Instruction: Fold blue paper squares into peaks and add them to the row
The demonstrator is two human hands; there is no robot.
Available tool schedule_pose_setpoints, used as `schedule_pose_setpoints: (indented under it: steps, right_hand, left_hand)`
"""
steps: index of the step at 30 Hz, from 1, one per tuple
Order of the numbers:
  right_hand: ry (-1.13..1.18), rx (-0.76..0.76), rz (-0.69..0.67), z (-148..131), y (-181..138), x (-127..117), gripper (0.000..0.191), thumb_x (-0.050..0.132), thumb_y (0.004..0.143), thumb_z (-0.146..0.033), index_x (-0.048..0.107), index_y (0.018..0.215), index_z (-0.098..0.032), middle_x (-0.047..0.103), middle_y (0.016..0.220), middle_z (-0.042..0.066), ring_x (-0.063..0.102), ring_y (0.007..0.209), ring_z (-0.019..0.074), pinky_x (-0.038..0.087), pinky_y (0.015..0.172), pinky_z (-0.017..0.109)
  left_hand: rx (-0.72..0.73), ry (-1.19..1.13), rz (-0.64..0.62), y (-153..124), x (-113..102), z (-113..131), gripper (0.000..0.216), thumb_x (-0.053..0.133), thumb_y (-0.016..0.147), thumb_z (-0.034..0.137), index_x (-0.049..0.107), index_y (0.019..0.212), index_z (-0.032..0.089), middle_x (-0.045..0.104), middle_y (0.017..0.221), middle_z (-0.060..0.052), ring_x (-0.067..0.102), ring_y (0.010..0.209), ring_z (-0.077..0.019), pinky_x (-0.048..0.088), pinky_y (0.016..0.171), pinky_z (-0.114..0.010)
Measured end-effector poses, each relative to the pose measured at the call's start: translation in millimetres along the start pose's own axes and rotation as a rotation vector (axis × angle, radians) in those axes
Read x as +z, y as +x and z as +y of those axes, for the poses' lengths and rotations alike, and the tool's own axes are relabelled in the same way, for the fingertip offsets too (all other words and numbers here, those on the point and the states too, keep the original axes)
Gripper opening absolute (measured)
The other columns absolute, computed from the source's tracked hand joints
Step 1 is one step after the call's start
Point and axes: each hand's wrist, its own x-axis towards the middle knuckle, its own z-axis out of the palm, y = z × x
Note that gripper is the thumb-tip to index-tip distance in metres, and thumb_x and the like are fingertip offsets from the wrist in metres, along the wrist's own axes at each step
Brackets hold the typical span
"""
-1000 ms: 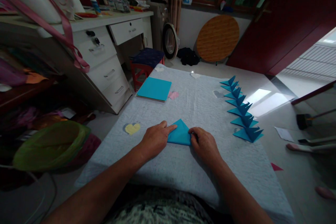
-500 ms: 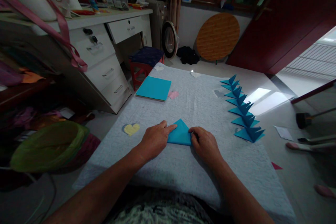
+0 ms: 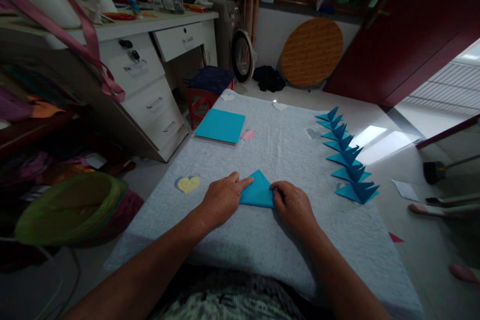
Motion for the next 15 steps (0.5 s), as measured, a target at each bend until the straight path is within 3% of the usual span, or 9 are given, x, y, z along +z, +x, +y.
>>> schedule_pose_setpoints:
  steps: [15]
  right_hand:
    - [-0.044, -0.003, -0.012, -4.4, -1.5, -1.2, 0.022, 0.049, 0.090, -0.013, 0.068, 0.101, -0.017, 0.069, 0.093, 0.006, 0.062, 0.086, 0.0191, 0.044, 0.079, 0.030]
  left_hand:
    - [-0.015, -0.021, -0.035, -0.4, -3.2, 4.8, 0.046, 0.037, 0.098, 0.016, 0.053, 0.138, 0.032, 0.058, 0.099, -0.005, 0.060, 0.079, -0.0183, 0.042, 0.068, -0.027]
